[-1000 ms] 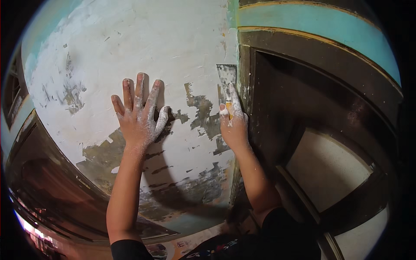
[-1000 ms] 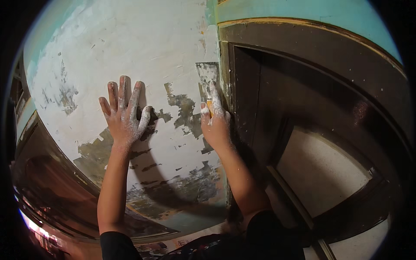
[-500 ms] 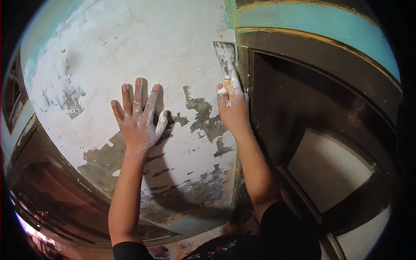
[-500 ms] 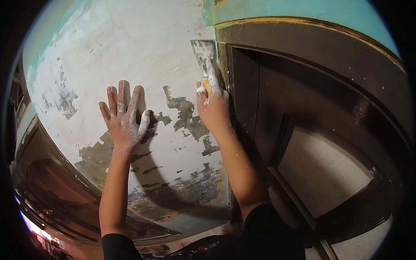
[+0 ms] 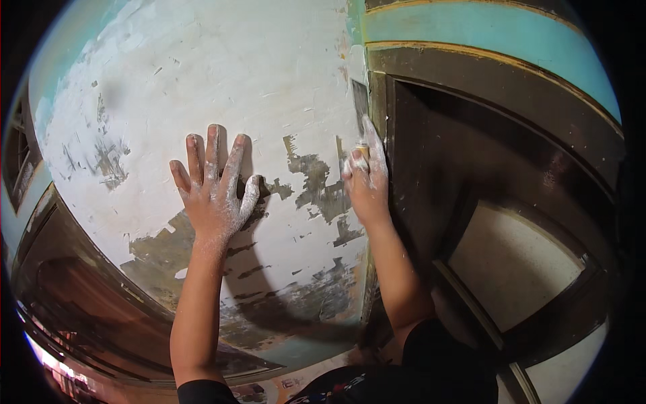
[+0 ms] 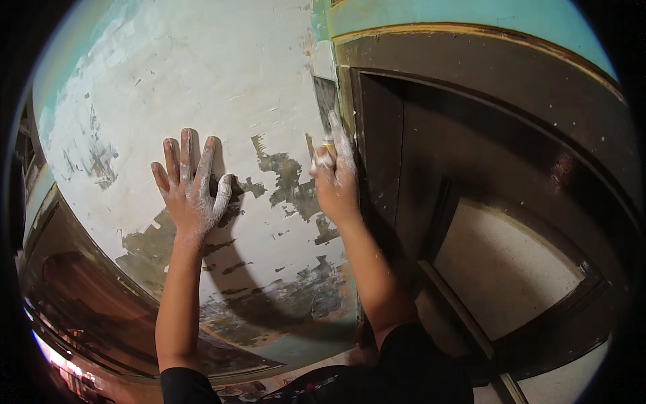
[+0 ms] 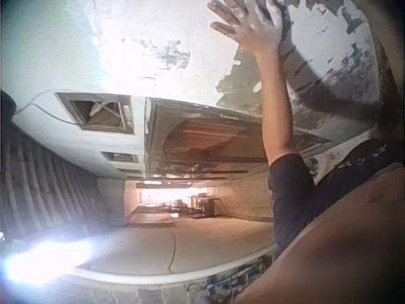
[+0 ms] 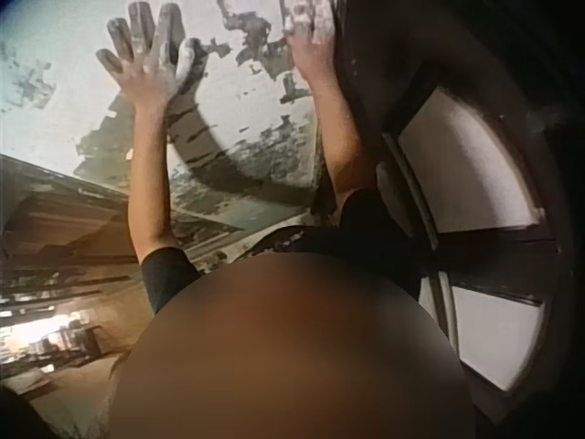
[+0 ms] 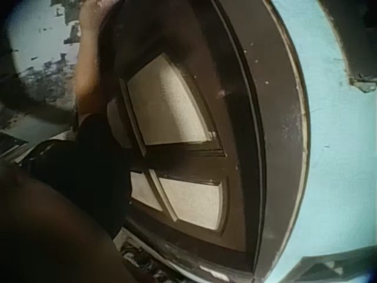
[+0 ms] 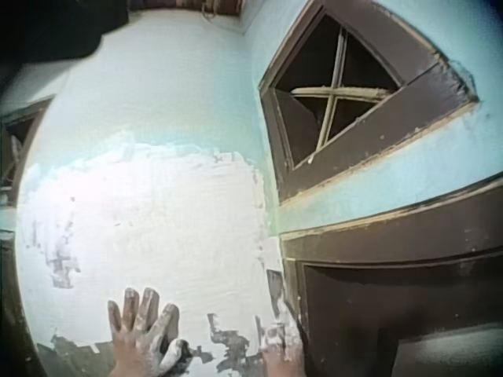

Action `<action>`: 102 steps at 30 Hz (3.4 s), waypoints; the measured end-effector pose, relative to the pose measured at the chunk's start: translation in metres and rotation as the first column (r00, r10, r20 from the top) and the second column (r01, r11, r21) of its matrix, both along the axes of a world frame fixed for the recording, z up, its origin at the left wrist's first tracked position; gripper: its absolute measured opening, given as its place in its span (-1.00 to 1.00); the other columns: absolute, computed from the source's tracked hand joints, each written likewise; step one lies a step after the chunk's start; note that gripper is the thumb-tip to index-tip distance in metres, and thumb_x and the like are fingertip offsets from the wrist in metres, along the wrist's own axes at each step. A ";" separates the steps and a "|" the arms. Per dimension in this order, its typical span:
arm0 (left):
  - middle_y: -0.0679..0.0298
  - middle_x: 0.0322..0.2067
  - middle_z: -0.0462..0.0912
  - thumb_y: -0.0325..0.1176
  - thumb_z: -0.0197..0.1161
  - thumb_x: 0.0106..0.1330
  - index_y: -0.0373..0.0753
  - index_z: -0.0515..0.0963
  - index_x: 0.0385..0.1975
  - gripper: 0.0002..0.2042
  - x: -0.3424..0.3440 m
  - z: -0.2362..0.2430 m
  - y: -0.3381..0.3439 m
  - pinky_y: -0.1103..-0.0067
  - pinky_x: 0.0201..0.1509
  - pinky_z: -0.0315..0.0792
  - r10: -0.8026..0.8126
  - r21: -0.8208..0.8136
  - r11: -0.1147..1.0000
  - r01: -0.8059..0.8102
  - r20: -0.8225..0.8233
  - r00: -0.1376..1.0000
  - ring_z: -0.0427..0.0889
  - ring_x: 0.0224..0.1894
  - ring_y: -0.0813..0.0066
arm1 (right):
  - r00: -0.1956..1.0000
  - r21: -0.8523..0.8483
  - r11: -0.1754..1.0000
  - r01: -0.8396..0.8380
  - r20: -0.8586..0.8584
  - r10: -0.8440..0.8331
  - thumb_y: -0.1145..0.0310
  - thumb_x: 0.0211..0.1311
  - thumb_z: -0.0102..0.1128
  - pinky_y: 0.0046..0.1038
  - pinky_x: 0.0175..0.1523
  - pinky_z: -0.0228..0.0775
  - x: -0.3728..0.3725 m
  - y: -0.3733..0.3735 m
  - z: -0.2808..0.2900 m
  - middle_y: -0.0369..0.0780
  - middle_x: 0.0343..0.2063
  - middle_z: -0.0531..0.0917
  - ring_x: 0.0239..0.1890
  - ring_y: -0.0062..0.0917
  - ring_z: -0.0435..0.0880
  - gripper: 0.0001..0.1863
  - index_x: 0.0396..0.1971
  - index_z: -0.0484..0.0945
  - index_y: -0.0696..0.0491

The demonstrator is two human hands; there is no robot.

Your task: Using a putty knife to apply or scrape plaster on a ceiling.

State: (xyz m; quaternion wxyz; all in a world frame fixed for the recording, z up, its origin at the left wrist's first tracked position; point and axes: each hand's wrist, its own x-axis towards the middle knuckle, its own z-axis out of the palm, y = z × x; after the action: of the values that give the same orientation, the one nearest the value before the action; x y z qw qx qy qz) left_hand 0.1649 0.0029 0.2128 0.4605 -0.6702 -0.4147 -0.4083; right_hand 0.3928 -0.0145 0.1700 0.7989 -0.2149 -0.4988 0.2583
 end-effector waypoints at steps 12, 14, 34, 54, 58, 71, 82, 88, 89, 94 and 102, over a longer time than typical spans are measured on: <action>0.36 0.32 0.12 -0.05 0.18 0.07 0.22 0.38 0.15 -0.46 0.003 0.000 0.001 0.24 0.40 -0.50 -0.019 0.002 1.000 0.019 0.024 1.000 -0.09 0.40 0.24 | 0.868 0.138 0.918 -0.371 -0.302 0.395 0.25 0.33 -0.12 -0.66 -0.62 0.03 0.015 0.019 -0.011 -0.30 -0.56 0.36 -0.73 -0.71 0.17 -0.80 -0.12 0.31 -0.04; 0.36 0.32 0.12 -0.07 0.17 0.07 0.22 0.38 0.15 -0.46 0.004 0.000 0.001 0.24 0.41 -0.50 -0.014 0.008 1.000 0.014 0.019 1.000 -0.09 0.40 0.23 | 0.880 0.114 0.928 -0.354 -0.296 0.372 0.18 0.33 -0.15 -0.64 -0.60 0.02 0.016 0.012 -0.009 -0.31 -0.59 0.33 -0.73 -0.71 0.16 -0.82 -0.22 0.28 -0.04; 0.36 0.31 0.15 -0.06 0.20 0.04 0.23 0.38 0.15 -0.44 0.004 -0.001 0.000 0.22 0.40 -0.48 -0.021 -0.003 1.000 0.021 0.028 0.999 -0.05 0.39 0.24 | 0.871 0.148 0.921 -0.360 -0.299 0.389 0.23 0.35 -0.12 -0.63 -0.63 0.01 0.011 0.025 0.015 -0.29 -0.60 0.35 -0.75 -0.69 0.17 -0.68 0.05 0.24 -0.05; 0.33 0.31 0.16 -0.07 0.21 0.03 0.21 0.38 0.15 -0.43 0.003 0.001 0.000 0.21 0.40 -0.46 -0.038 0.009 0.999 0.038 0.025 0.999 -0.01 0.38 0.20 | 0.992 0.078 0.995 -0.065 -0.104 0.073 0.27 0.36 -0.11 -0.65 -0.62 0.05 0.000 0.016 0.053 -0.35 -0.60 0.34 -0.70 -0.73 0.23 -0.65 0.09 0.28 0.01; 0.28 0.32 0.11 -0.08 0.21 0.04 0.14 0.38 0.16 -0.42 0.000 -0.001 0.001 0.18 0.39 -0.37 -0.030 0.047 0.998 0.030 0.004 1.000 -0.07 0.40 0.20 | 0.987 0.072 0.984 0.161 0.003 -0.162 0.42 0.32 -0.12 -0.71 -0.50 0.18 -0.003 0.009 0.035 -0.38 -0.46 0.37 -0.54 -0.79 0.28 -0.54 0.22 0.19 0.04; 0.30 0.31 0.13 -0.10 0.21 0.04 0.12 0.41 0.14 -0.45 0.000 -0.001 -0.001 0.20 0.40 -0.39 -0.041 0.013 0.999 0.041 0.010 0.999 -0.05 0.39 0.17 | 0.562 0.155 0.745 0.649 0.562 -0.607 0.52 0.17 0.01 -0.19 -0.23 0.40 0.002 -0.011 0.037 0.11 -0.19 0.54 -0.31 0.00 0.54 -0.38 0.27 0.11 0.03; 0.30 0.32 0.13 -0.10 0.24 0.02 0.14 0.40 0.15 -0.43 0.000 -0.003 0.001 0.20 0.39 -0.36 -0.056 0.044 0.997 0.055 0.013 0.998 -0.05 0.39 0.20 | 0.591 0.104 0.742 0.662 0.536 -0.602 0.51 0.20 0.01 -0.30 -0.13 0.41 -0.002 -0.003 0.047 0.13 -0.25 0.55 -0.23 0.00 0.55 -0.40 0.27 0.13 0.00; 0.31 0.32 0.12 -0.10 0.23 0.03 0.14 0.40 0.15 -0.43 0.005 -0.001 -0.001 0.18 0.39 -0.34 -0.044 0.047 0.998 0.043 0.009 0.999 -0.06 0.40 0.21 | 0.541 0.167 0.708 0.686 0.534 -0.650 0.48 0.22 -0.01 -0.22 -0.22 0.38 0.002 -0.006 0.056 0.09 -0.41 0.54 -0.35 -0.02 0.52 -0.42 0.27 0.12 0.03; 0.33 0.30 0.16 -0.09 0.21 0.03 0.21 0.39 0.15 -0.44 0.007 -0.001 -0.002 0.20 0.40 -0.44 -0.049 0.021 0.999 0.048 0.022 0.999 -0.02 0.38 0.22 | 0.506 0.190 0.669 0.718 0.518 -0.690 0.46 0.23 -0.01 -0.21 -0.26 0.36 0.005 0.001 0.060 0.10 -0.44 0.53 -0.38 0.00 0.51 -0.43 0.26 0.13 0.02; 0.33 0.30 0.16 -0.08 0.22 0.02 0.21 0.40 0.14 -0.44 -0.001 -0.003 0.003 0.20 0.40 -0.44 -0.039 0.038 0.999 0.038 0.037 0.999 -0.02 0.38 0.22 | 0.532 0.191 0.702 0.686 0.525 -0.664 0.44 0.24 -0.01 -0.19 -0.29 0.37 -0.004 -0.001 0.053 0.08 -0.48 0.53 -0.41 0.00 0.51 -0.40 0.28 0.08 0.00; 0.36 0.32 0.13 -0.07 0.22 0.02 0.22 0.38 0.15 -0.43 0.004 -0.001 -0.003 0.23 0.41 -0.45 -0.044 0.017 0.999 0.043 0.036 0.998 -0.04 0.39 0.25 | 0.470 0.199 0.669 0.716 0.571 -0.673 0.41 0.24 -0.01 -0.14 -0.29 0.39 0.004 0.001 0.064 0.09 -0.42 0.56 -0.36 0.02 0.54 -0.35 0.31 -0.01 -0.01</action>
State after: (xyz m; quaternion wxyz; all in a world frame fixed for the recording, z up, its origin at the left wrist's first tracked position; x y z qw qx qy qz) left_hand 0.1688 0.0004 0.2115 0.4493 -0.6678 -0.4051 -0.4337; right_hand 0.3970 -0.0133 0.2335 0.6237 -0.4951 -0.5849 -0.1539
